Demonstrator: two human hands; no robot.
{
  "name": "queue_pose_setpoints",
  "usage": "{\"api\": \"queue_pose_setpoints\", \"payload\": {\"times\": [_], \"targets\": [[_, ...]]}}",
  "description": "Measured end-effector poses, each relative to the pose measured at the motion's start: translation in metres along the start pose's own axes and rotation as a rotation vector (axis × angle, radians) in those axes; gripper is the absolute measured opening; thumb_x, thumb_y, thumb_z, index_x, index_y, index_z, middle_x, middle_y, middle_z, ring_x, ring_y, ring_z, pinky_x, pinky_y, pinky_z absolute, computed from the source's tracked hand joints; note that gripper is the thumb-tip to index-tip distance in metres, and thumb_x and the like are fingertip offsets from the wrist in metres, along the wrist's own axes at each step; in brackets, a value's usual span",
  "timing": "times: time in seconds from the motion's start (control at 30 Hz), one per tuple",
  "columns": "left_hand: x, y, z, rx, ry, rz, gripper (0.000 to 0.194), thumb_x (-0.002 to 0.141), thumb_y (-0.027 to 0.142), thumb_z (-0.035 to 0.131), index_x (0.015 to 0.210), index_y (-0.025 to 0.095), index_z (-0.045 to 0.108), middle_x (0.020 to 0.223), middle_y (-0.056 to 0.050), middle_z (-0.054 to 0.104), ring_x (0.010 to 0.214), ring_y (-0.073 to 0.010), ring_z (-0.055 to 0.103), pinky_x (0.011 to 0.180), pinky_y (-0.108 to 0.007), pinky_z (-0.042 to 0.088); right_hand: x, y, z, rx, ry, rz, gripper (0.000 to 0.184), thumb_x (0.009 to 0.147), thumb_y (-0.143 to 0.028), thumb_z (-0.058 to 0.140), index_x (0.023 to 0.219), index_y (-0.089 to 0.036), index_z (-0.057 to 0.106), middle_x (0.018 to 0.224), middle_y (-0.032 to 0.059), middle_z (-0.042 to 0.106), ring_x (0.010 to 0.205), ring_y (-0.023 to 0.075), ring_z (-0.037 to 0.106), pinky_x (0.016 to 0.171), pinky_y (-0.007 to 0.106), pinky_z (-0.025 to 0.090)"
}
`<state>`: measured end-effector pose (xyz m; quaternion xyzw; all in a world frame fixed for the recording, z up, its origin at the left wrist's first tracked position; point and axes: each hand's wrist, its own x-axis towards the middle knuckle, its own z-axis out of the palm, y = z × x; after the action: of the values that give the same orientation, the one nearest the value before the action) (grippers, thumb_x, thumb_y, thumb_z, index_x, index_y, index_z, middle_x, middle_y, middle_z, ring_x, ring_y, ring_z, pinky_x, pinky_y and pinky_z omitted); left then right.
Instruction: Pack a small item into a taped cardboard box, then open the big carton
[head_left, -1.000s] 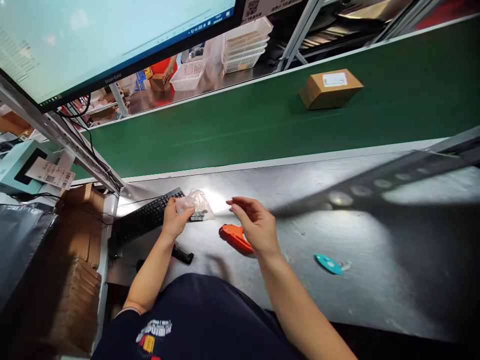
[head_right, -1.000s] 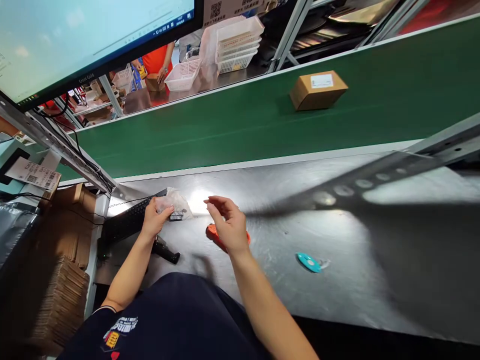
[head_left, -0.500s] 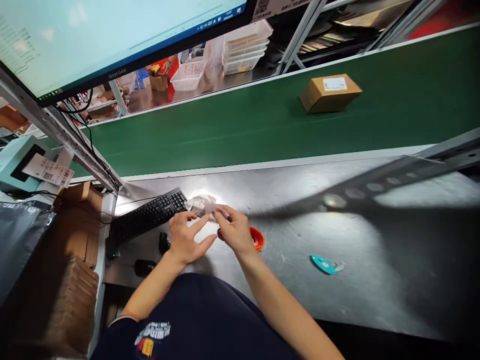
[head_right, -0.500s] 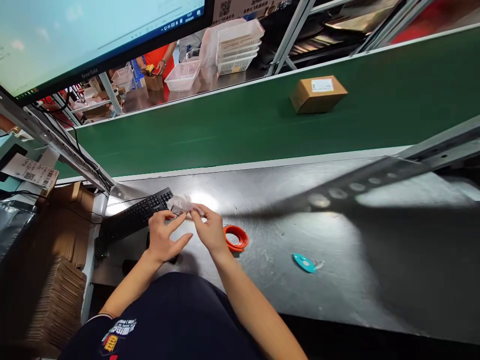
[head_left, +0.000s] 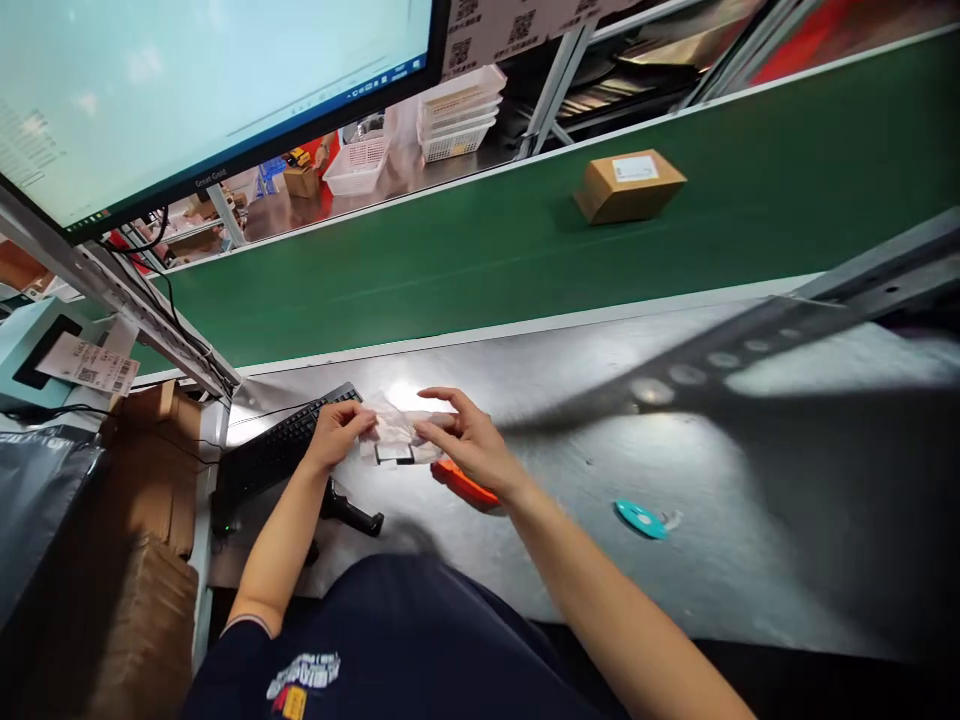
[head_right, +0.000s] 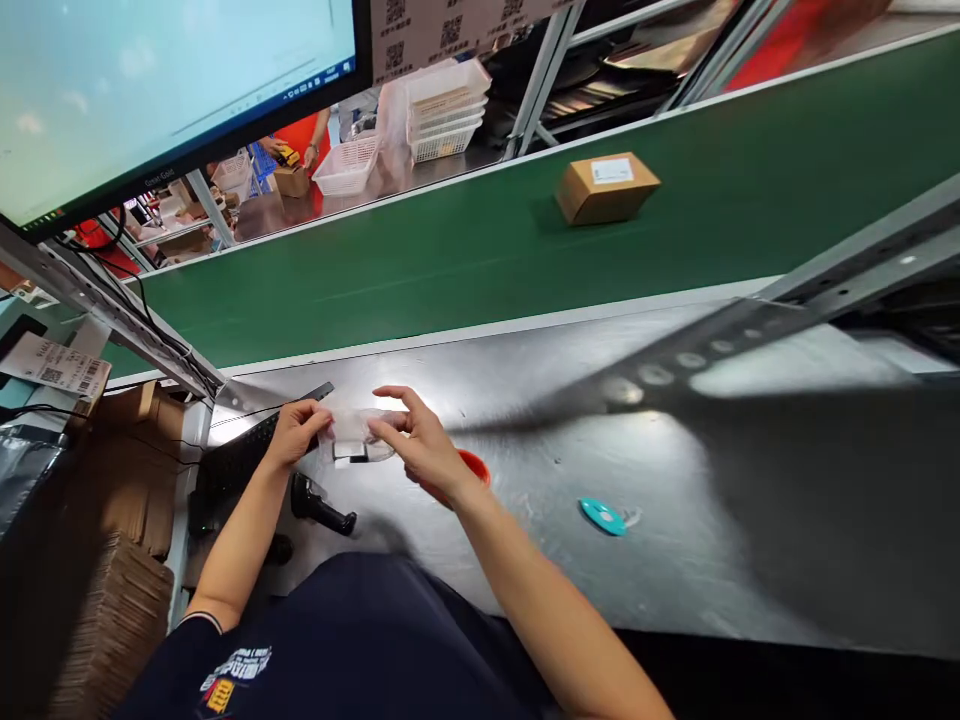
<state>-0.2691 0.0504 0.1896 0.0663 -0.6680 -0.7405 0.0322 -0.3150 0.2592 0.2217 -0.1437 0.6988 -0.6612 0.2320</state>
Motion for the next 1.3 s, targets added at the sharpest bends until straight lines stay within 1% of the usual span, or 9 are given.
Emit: {"api": "queue_pose_setpoints", "payload": {"times": [0.2,0.33,0.4,0.57,0.73,0.93,1.03,1.17,1.3], "targets": [[-0.014,-0.007,0.018,-0.234,0.215,-0.117,0.054,0.069,0.065,0.081,0.071,0.013,0.071,0.069,-0.003,0.064,0.062,-0.0094,0.052,0.063,-0.023,0.04,-0.003,0.015,-0.002,0.013,0.054,-0.088,0.049,0.092,-0.063,0.062,0.116,-0.02,0.059,0.069,0.0009,0.064,0.054,0.0138,0.055,0.051,0.025,0.041],[-0.02,0.004,0.019,-0.212,0.174,-0.07,0.053,0.061,0.053,0.09,0.094,0.015,0.072,0.091,-0.004,0.071,0.077,-0.0124,0.062,0.074,-0.025,0.05,0.004,0.013,0.001,-0.045,0.112,-0.142,0.044,0.093,-0.064,0.061,0.092,-0.02,0.066,0.078,0.0048,0.068,0.066,0.0159,0.06,0.059,0.028,0.046],[-0.022,0.008,0.018,-0.153,0.15,-0.049,0.052,0.058,0.048,0.092,0.092,0.016,0.068,0.085,-0.001,0.069,0.072,-0.0118,0.061,0.07,-0.025,0.05,0.004,0.008,0.002,-0.047,0.107,-0.143,0.044,0.093,-0.062,0.061,0.088,-0.019,0.067,0.078,0.0045,0.067,0.068,0.016,0.06,0.063,0.028,0.047],[-0.023,0.013,0.017,-0.061,0.195,-0.009,0.049,0.074,0.062,0.08,0.073,0.017,0.06,0.058,0.001,0.06,0.053,-0.0115,0.055,0.059,-0.026,0.047,-0.002,-0.004,0.001,-0.033,-0.034,-0.076,0.06,0.074,-0.046,0.085,0.124,-0.022,0.063,0.086,0.0033,0.071,0.077,0.0187,0.066,0.068,0.029,0.053],[-0.024,0.016,0.012,-0.059,0.175,-0.049,0.052,0.069,0.063,0.082,0.067,0.016,0.06,0.056,0.001,0.06,0.05,-0.0113,0.055,0.057,-0.026,0.045,0.0,-0.01,-0.003,0.107,-0.055,-0.003,0.041,0.077,-0.056,0.081,0.077,-0.017,0.068,0.076,0.006,0.069,0.07,0.0177,0.065,0.069,0.03,0.054],[-0.025,0.017,0.006,-0.327,0.369,-0.113,0.053,0.058,0.046,0.09,0.089,0.02,0.056,0.068,0.006,0.059,0.059,-0.0091,0.056,0.06,-0.022,0.045,0.005,-0.008,0.003,0.235,0.03,0.028,0.054,0.073,-0.055,0.083,0.11,-0.019,0.066,0.076,0.0042,0.07,0.076,0.0206,0.069,0.075,0.034,0.058],[-0.027,0.016,0.008,-0.367,0.441,-0.061,0.054,0.064,0.042,0.085,0.101,0.024,0.051,0.067,0.009,0.052,0.058,-0.0101,0.056,0.058,-0.023,0.045,0.006,-0.006,0.011,0.262,0.144,-0.069,0.043,0.076,-0.046,0.082,0.103,-0.025,0.056,0.07,-0.0014,0.066,0.069,0.0197,0.068,0.071,0.035,0.059],[-0.035,0.019,0.005,-0.1,0.404,0.141,0.019,0.084,0.038,0.067,0.091,0.021,0.065,0.079,0.0,0.06,0.072,-0.0127,0.06,0.072,-0.028,0.05,0.005,-0.011,0.013,0.074,0.111,-0.193,0.018,0.087,-0.04,0.067,0.086,-0.023,0.068,0.083,0.0036,0.07,0.081,0.0195,0.069,0.081,0.036,0.058],[-0.041,0.028,-0.004,0.402,0.239,0.329,0.028,0.09,0.027,0.065,0.116,0.023,0.074,0.097,-0.006,0.064,0.093,-0.0178,0.061,0.09,-0.032,0.049,0.004,-0.021,0.005,-0.273,0.029,-0.332,0.031,0.094,-0.042,0.059,0.112,-0.022,0.076,0.101,0.0079,0.072,0.095,0.0232,0.069,0.086,0.038,0.056]]}}
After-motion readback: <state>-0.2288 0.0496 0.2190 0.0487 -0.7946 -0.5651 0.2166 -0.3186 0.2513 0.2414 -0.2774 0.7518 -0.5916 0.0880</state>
